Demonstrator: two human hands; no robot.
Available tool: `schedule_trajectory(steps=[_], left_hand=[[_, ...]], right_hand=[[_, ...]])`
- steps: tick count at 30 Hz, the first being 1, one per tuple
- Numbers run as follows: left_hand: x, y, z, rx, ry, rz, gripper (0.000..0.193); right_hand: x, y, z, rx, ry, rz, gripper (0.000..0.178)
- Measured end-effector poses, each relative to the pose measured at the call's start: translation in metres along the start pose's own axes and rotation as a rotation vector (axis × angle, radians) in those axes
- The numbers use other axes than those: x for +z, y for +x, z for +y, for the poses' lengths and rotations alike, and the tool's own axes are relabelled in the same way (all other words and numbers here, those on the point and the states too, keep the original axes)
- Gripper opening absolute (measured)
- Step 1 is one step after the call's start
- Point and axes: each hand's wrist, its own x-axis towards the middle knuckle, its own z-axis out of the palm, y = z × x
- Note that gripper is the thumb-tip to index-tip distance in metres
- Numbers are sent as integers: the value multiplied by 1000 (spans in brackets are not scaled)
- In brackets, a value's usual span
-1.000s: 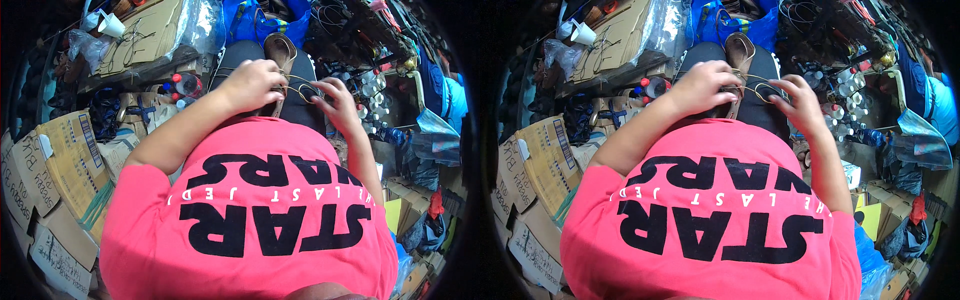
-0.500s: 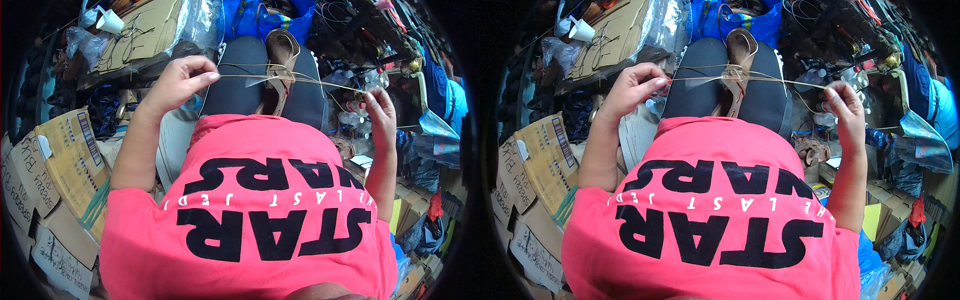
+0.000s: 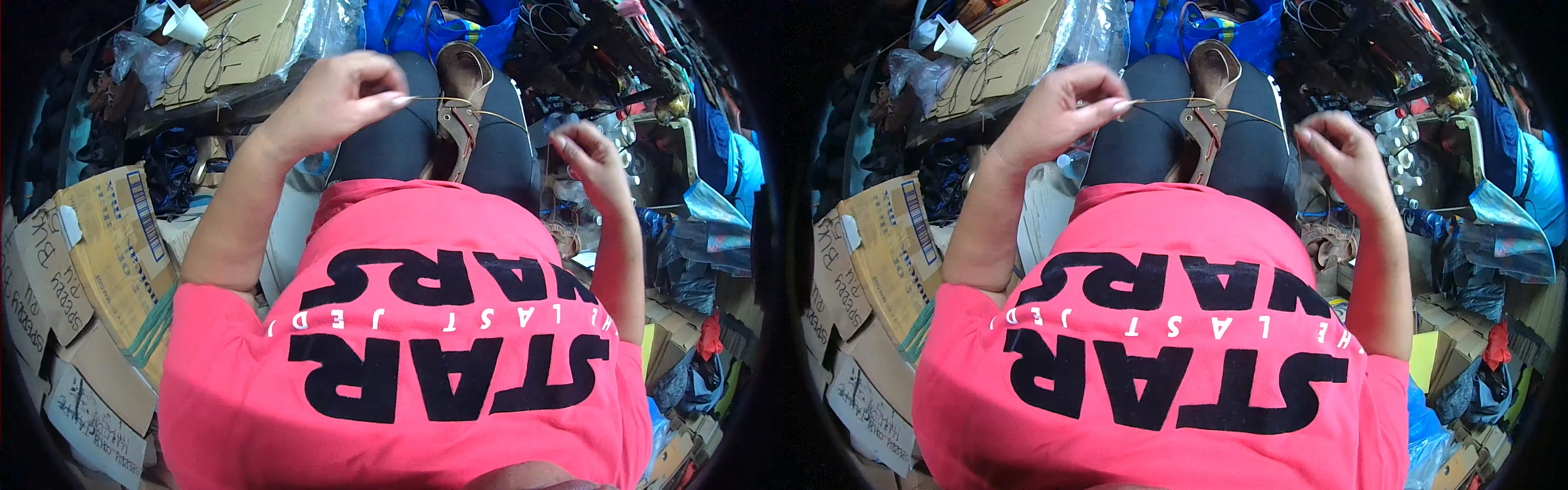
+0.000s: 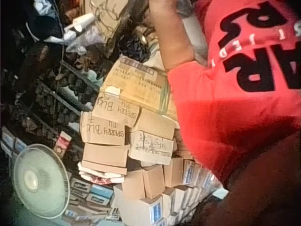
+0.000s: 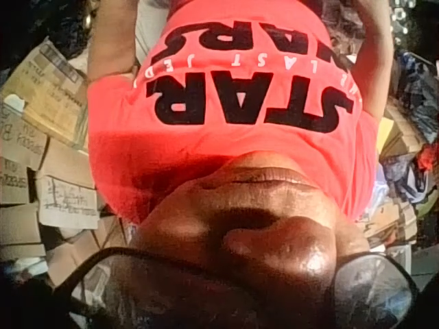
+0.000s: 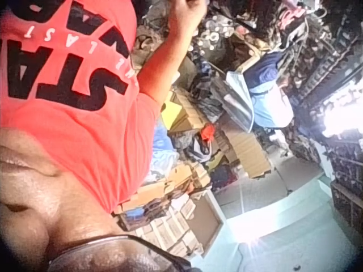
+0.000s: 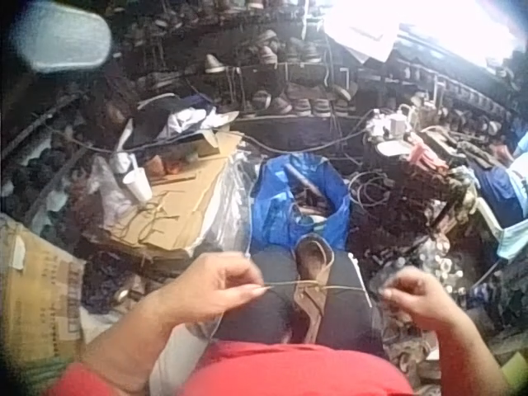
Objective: The recorder is lacing or threading laces through a leather shoe in a workshop.
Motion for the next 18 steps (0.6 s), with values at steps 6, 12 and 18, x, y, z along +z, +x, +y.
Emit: schedule_trajectory(steps=[6,12,18], left_hand=[[-1,4,48,227,-112,-10,8],[5,-21,-5,6,-121,-68,7],[-8,-42,-58,-41,647,-98,9]], right_hand=[[-10,-8,-100,-350,89,69,15],[-24,-40,-66,-55,11,-77,14],[-15,-45,19,203,-495,-161,14]])
